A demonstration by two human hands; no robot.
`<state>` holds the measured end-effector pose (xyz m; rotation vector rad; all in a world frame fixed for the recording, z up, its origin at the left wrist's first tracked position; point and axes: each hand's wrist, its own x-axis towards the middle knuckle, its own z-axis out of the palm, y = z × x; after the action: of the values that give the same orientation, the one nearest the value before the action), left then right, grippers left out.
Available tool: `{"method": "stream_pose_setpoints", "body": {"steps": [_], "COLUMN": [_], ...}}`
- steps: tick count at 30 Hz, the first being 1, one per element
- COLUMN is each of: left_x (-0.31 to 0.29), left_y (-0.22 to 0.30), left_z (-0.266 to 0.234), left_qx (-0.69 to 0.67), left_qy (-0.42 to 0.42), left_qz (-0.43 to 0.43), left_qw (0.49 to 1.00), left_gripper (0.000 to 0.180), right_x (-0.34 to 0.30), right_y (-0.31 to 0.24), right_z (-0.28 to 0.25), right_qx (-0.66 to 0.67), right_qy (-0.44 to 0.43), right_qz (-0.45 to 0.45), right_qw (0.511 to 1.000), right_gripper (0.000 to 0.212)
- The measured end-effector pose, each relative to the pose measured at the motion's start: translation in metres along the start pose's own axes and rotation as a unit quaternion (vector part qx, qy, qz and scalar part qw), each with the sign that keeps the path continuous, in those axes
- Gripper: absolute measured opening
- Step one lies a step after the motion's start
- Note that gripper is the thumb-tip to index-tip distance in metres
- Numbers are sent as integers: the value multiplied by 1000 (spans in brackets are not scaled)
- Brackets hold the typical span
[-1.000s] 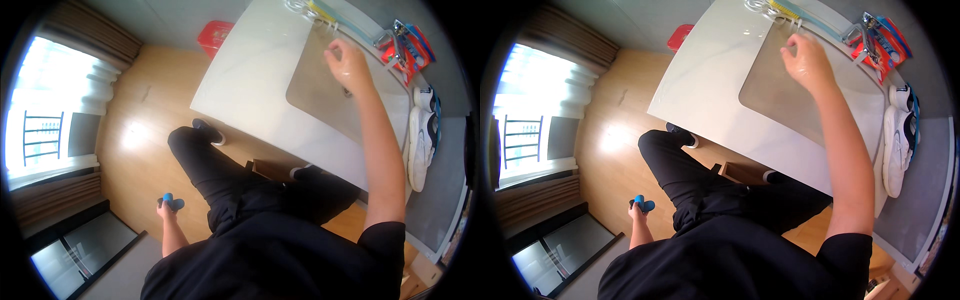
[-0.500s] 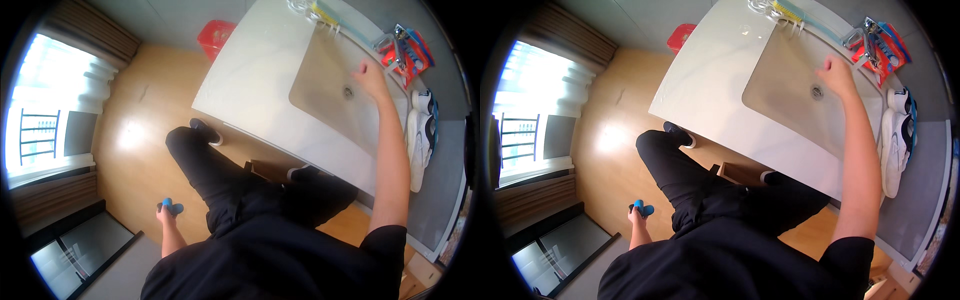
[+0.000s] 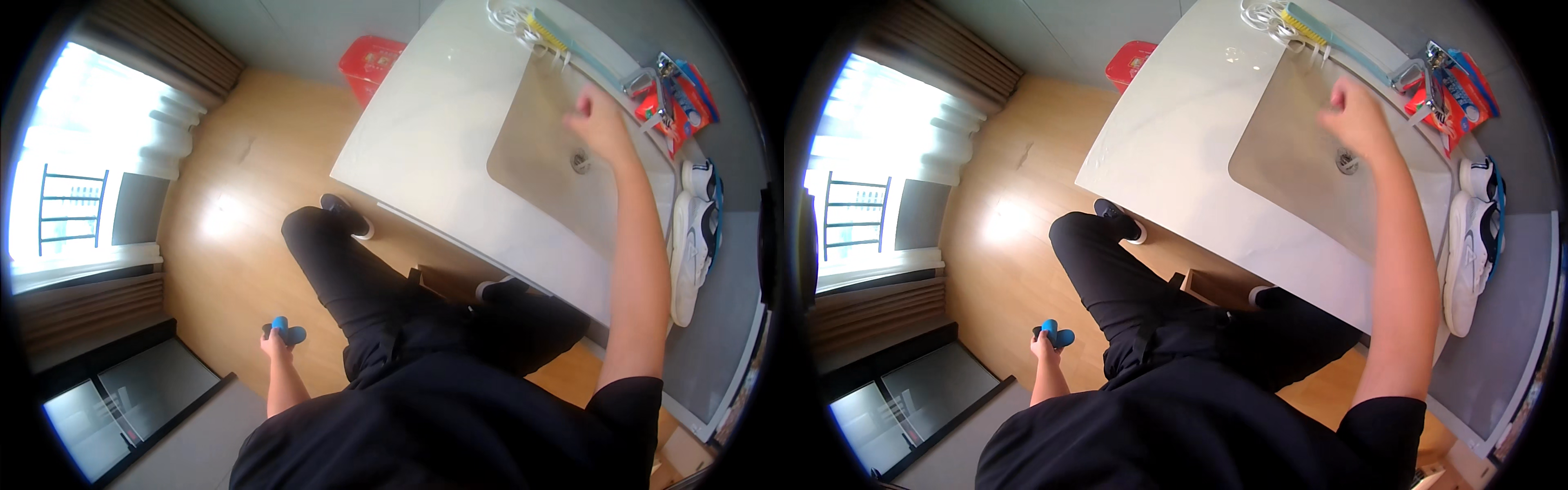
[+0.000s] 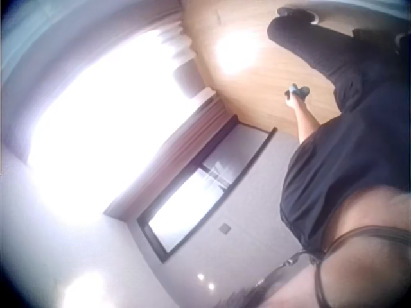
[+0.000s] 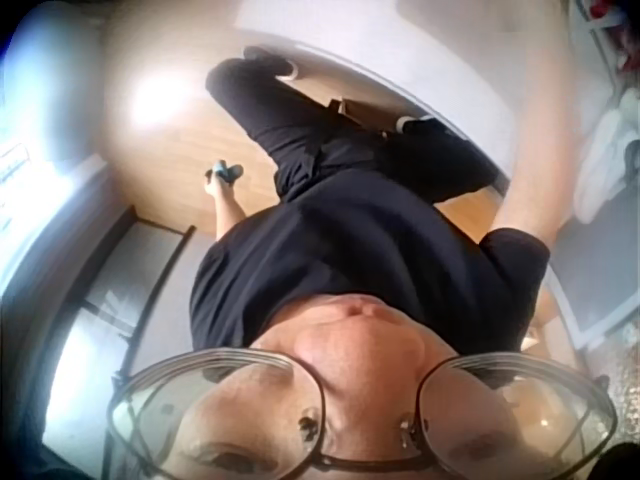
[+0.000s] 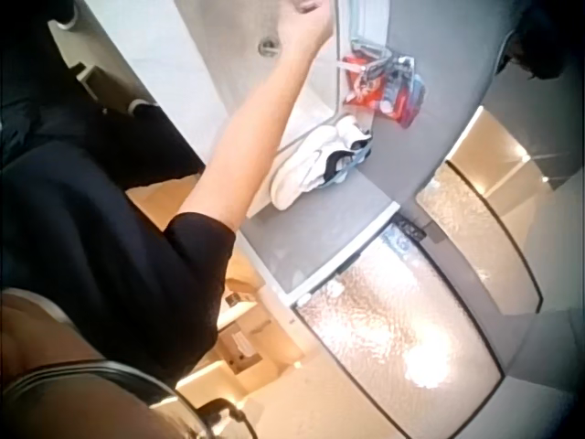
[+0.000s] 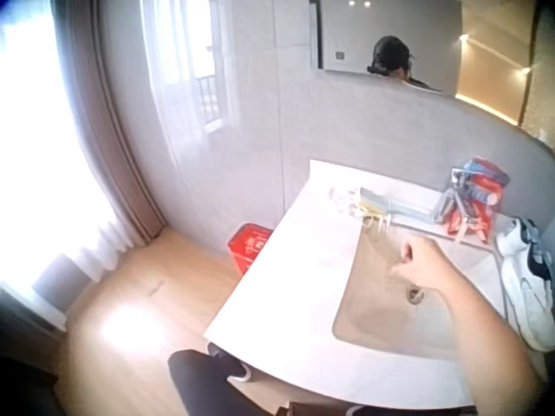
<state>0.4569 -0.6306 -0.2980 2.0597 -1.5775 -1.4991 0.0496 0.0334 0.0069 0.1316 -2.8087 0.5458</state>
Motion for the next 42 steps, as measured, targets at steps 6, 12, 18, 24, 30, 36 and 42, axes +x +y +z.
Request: {"method": "stream_pose_setpoints", "body": {"steps": [6,12,18,24,30,36,42], "left_x": [6,9,10,14,8,6,0], "left_y": [-3,-3,-3,-7,-2,-8,2], "left_z": [1,14,9,16,16,-4,12], "left_qx": [-7,-11,-8,-12,-15,19,14], "left_qy": [-24,-20,-18,-33,-38,9,-29], "left_qz": [-6,4,14,9,19,-12,1], "left_qw": [1000,1000,1000,999,999,1000,999], "left_gripper": [56,54,57,55,51,46,53], "right_x": [14,-35,4,-14,-40,-38,-26], "right_y": [23,63,-92,-213,-261,-252,-244], "right_z": [2,71,2,74,140,134,140], "right_qx": [-55,-193,80,66,61,16,16], "right_qy": [68,-66,-110,-28,-90,-152,-148], "right_qz": [111,-44,41,-318,-356,-357,-380], "right_qw": [990,978,990,945,928,922,913], "right_gripper": [17,42,29,56,77,80,80]}}
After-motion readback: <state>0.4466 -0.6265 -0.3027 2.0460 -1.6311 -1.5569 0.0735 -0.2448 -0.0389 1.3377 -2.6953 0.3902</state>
